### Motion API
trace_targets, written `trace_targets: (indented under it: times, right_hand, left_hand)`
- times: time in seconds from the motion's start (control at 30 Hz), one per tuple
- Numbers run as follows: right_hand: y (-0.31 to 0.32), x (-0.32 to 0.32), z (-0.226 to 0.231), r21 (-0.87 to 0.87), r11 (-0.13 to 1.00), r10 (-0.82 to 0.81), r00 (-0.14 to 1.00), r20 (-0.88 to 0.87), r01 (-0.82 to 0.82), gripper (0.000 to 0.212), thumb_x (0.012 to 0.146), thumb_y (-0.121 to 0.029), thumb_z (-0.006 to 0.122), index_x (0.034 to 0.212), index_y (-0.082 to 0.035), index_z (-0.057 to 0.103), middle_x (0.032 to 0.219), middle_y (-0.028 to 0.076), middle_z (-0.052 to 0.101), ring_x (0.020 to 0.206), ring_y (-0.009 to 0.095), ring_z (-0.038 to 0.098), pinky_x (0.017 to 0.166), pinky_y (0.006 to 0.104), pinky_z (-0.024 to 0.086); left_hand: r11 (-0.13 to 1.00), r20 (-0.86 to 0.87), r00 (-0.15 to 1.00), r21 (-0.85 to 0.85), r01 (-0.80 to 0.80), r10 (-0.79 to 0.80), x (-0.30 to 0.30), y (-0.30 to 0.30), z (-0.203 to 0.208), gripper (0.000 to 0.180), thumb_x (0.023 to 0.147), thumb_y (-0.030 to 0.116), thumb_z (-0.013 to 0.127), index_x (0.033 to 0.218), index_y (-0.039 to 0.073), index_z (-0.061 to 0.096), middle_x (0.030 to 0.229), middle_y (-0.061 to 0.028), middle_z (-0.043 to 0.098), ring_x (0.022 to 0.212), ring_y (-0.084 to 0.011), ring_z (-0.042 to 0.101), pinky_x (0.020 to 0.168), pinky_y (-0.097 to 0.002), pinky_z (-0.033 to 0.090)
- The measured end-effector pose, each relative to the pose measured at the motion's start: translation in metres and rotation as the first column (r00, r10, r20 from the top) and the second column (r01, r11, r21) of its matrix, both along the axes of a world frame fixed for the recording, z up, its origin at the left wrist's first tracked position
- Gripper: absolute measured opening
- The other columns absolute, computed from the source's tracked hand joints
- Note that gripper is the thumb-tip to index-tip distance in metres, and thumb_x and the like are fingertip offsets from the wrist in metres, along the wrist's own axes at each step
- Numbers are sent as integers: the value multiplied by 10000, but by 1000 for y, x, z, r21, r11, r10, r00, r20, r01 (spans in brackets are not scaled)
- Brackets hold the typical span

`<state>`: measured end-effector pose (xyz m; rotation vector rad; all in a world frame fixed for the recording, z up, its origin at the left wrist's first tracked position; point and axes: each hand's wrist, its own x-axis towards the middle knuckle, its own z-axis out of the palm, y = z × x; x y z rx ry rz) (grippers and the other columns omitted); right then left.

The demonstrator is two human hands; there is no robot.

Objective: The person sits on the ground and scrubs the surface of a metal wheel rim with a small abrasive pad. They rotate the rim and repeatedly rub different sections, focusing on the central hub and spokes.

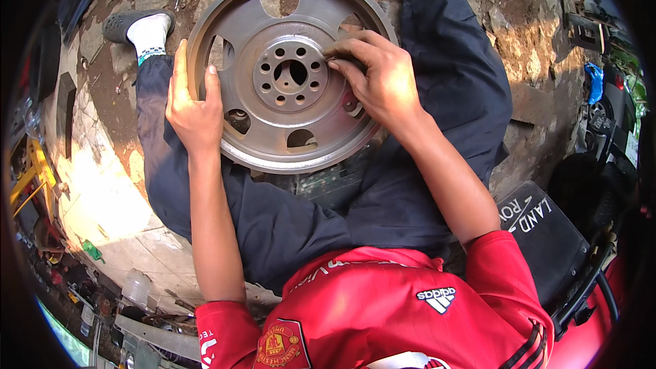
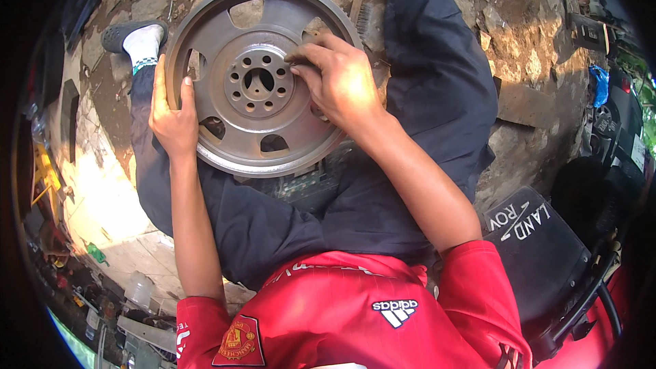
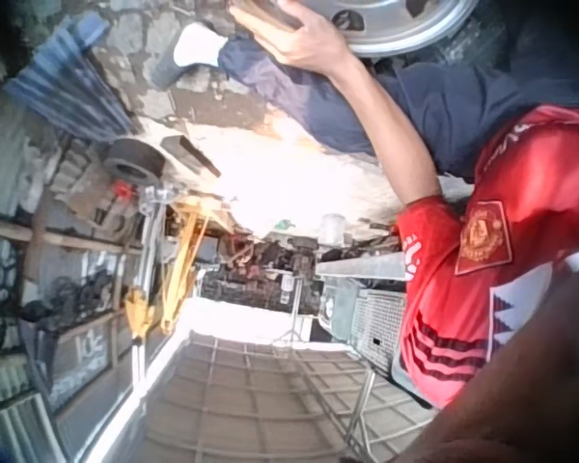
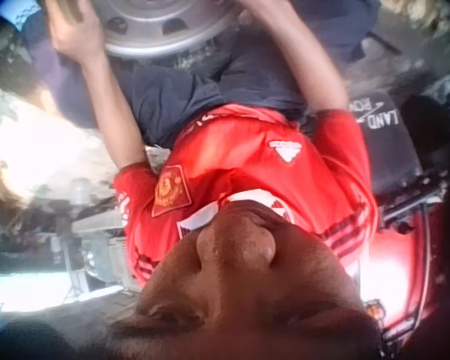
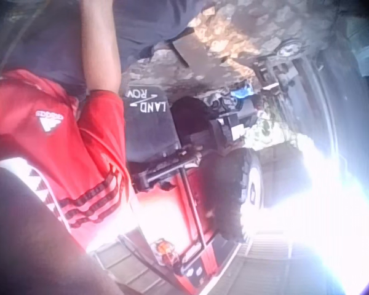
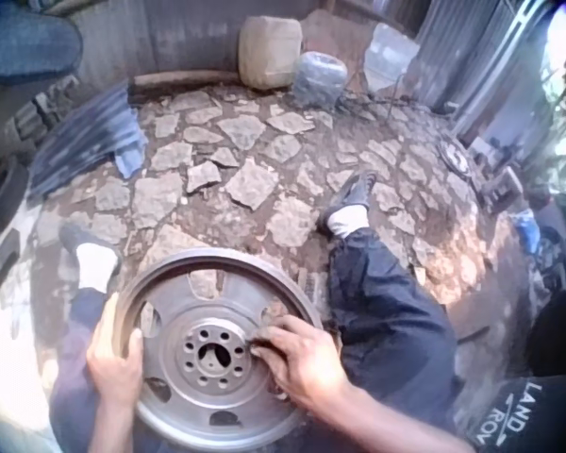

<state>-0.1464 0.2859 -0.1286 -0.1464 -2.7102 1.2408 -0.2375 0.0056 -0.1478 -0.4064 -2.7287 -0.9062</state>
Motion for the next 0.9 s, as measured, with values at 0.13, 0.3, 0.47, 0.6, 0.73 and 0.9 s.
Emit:
trace_targets:
  times: [0.13, 0.3, 0.47, 0.6, 0.73, 0.9]
  right_hand:
    - [-6, -5, -12, -36, 999, -14, 995, -96, 11, 202, 851, -31, 823, 1049, -35, 782, 967, 139, 751, 872, 353, 728, 785, 430, 591]
    - [-7, -3, -15, 106, 994, 36, 987, -159, -19, 232, 839, -5, 804, 1057, -44, 735, 960, 138, 742, 893, 357, 712, 791, 440, 581]
    - [-9, -9, -25, 106, 993, 65, 982, -175, -47, 226, 843, -16, 785, 1004, -20, 626, 879, 166, 676, 898, 398, 657, 807, 503, 542]
    - [-10, -25, -25, 122, 991, 68, 985, -157, -49, 201, 850, -18, 786, 997, -30, 650, 891, 152, 693, 895, 386, 670, 801, 486, 555]
    - [-6, -16, -18, 165, 985, 69, 990, -125, -48, 151, 863, -39, 796, 986, -43, 707, 901, 124, 726, 881, 355, 703, 779, 447, 584]
    - [-11, -34, -18, 182, 979, 117, 987, -113, -95, 150, 873, -26, 751, 966, -24, 634, 886, 166, 701, 897, 410, 657, 807, 512, 552]
  left_hand:
    - [999, 59, 998, -13, -35, 36, 0, 3, 3, 563, 967, 92, 755, 1513, 61, 622, 1397, -197, 718, 1224, -369, 728, 1039, -433, 577]
    - [999, 64, 997, -7, -40, 41, 1, 1, 2, 564, 962, 90, 759, 1509, 65, 627, 1391, -199, 721, 1224, -372, 728, 1033, -432, 580]
    - [999, 47, 998, -24, -33, 34, 0, 3, 4, 567, 956, 91, 768, 1505, 65, 630, 1387, -197, 724, 1224, -371, 728, 1035, -434, 579]
    - [999, 51, 998, -16, -39, 40, 0, 2, 2, 564, 957, 98, 771, 1502, 63, 630, 1382, -193, 728, 1218, -372, 729, 1038, -439, 578]
    - [999, 48, 998, 17, -32, 31, 1, 3, 1, 560, 957, 107, 775, 1497, 60, 633, 1380, -189, 730, 1212, -371, 731, 1038, -443, 577]
    - [999, 44, 998, 14, -33, 33, 1, 1, 1, 555, 955, 109, 778, 1489, 57, 637, 1377, -188, 730, 1211, -371, 730, 1033, -441, 581]
